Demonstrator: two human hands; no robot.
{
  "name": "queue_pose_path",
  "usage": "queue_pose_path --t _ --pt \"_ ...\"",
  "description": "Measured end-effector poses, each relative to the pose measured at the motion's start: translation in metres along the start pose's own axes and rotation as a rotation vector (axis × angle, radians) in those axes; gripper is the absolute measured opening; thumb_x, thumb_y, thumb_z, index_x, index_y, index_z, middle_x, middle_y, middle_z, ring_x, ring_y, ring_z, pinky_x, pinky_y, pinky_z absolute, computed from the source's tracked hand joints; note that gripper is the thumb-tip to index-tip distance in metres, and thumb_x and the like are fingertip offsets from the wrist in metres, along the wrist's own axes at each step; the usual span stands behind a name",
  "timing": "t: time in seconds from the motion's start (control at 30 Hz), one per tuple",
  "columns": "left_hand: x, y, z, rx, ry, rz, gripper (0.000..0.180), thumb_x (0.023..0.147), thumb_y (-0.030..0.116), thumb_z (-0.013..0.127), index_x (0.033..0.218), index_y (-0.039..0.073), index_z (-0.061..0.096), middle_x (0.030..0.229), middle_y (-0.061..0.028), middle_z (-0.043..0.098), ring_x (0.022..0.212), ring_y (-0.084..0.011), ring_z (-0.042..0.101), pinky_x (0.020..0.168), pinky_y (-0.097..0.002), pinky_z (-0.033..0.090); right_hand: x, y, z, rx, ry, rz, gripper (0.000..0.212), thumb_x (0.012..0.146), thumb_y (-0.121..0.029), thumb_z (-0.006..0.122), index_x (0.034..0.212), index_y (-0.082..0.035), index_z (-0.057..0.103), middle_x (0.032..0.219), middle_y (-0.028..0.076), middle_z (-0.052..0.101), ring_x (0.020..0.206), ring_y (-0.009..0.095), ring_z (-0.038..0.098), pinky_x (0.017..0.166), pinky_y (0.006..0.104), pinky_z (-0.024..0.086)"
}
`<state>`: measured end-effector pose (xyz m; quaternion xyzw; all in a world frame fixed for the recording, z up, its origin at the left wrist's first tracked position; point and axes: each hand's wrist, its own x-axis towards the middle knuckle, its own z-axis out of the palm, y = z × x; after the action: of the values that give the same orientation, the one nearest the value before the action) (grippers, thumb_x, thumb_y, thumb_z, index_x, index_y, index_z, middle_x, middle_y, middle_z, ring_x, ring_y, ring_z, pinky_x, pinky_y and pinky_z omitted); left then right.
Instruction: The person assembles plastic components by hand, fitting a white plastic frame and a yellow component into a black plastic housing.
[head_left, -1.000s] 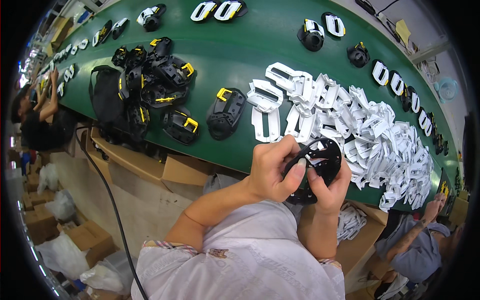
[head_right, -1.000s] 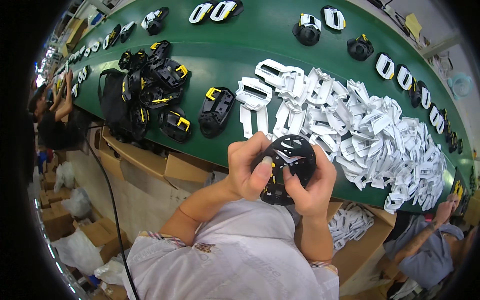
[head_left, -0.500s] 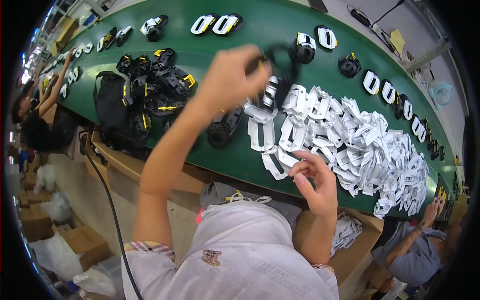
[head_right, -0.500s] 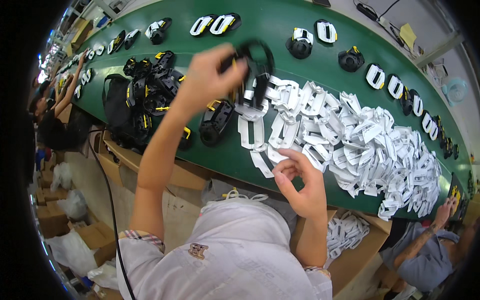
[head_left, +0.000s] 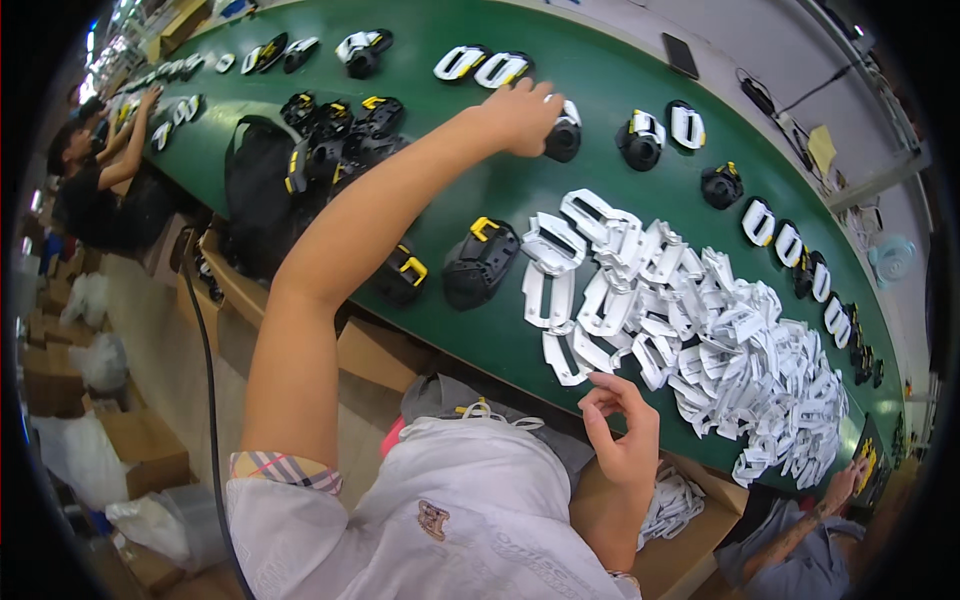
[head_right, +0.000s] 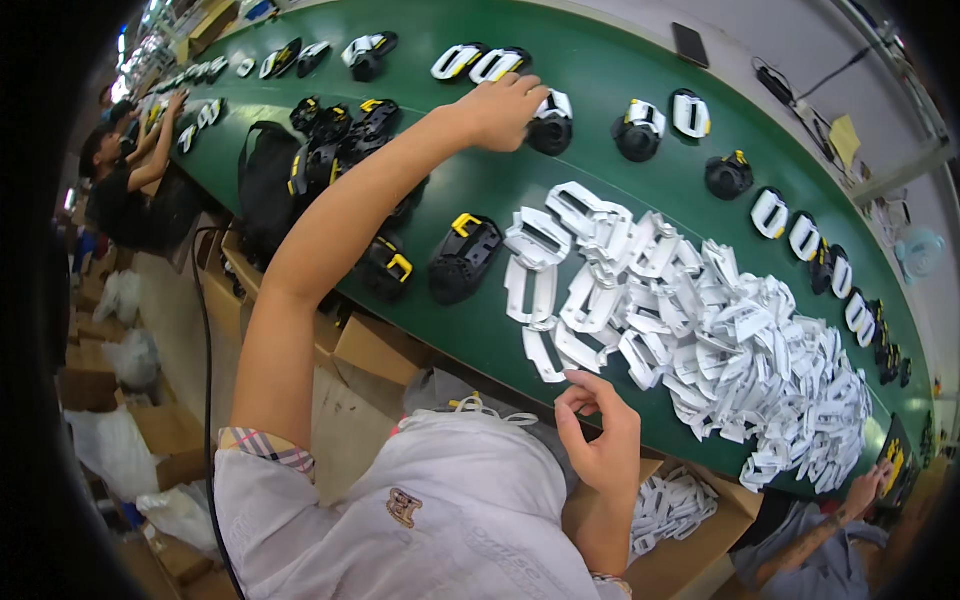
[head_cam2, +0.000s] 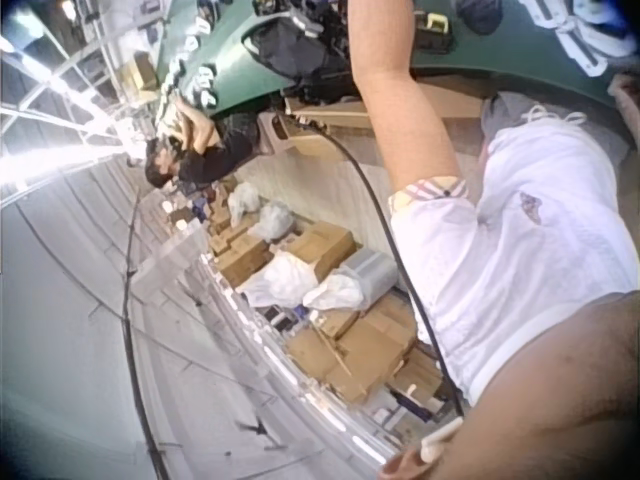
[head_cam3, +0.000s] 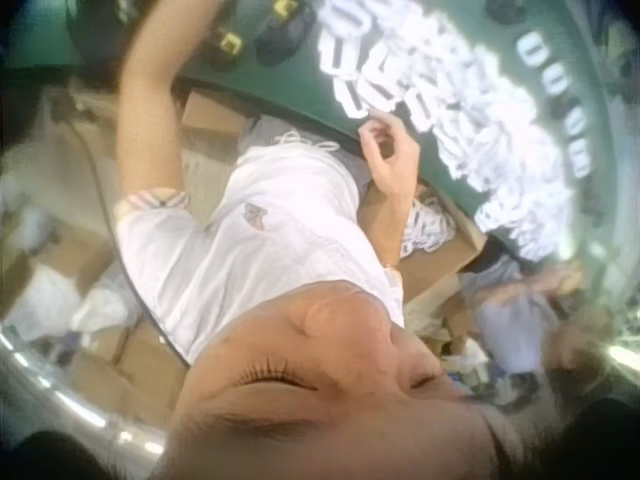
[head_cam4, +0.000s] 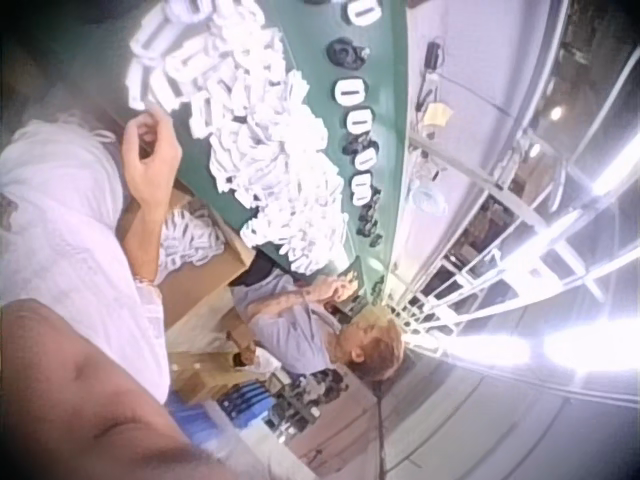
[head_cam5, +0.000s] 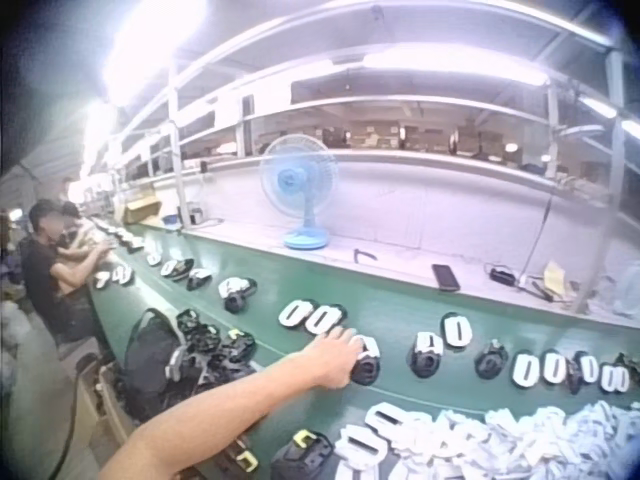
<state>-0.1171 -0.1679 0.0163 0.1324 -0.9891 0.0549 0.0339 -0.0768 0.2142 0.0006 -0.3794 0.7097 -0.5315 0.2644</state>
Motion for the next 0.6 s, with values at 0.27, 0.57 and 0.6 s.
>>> queue_pose_path --t 0.27,0.57,0.6 --pt "-0.061 0.077 -0.013 -0.211 -0.322 0.159 0.044 0.068 0.032 0.071 0.098 0.001 0.06 0.099 -0.0152 0.06 0.095 -0.0325 0.058 0.081 -0.0418 0.047 0.022 -0.009 0.009 -0.089 -0.104 -0.138 0.027 0.074 -0.002 0.061 0.101 0.001 0.06 0.075 0.006 0.063 0.068 0.014 0.06 0.065 0.0244 0.045" --pt "-0.072 0.07 -0.026 -0.467 -0.163 0.163 0.033 0.069 0.027 0.072 0.083 0.001 0.056 0.077 -0.015 0.061 0.076 -0.0345 0.06 0.067 -0.0385 0.047 0.018 -0.011 0.003 0.005 -0.05 -0.086 0.025 0.076 -0.001 0.058 0.101 0.003 0.059 0.074 0.006 0.062 0.068 0.012 0.057 0.066 0.0242 0.045" --pt "-0.079 0.076 -0.037 -0.65 -0.044 0.148 0.032 0.069 0.025 0.072 0.08 0.001 0.054 0.071 -0.0135 0.06 0.068 -0.0313 0.059 0.062 -0.0367 0.046 0.02 -0.007 0.004 0.038 0.028 -0.077 0.025 0.077 -0.001 0.058 0.102 0.004 0.058 0.076 0.006 0.062 0.069 0.012 0.056 0.067 0.0242 0.045"
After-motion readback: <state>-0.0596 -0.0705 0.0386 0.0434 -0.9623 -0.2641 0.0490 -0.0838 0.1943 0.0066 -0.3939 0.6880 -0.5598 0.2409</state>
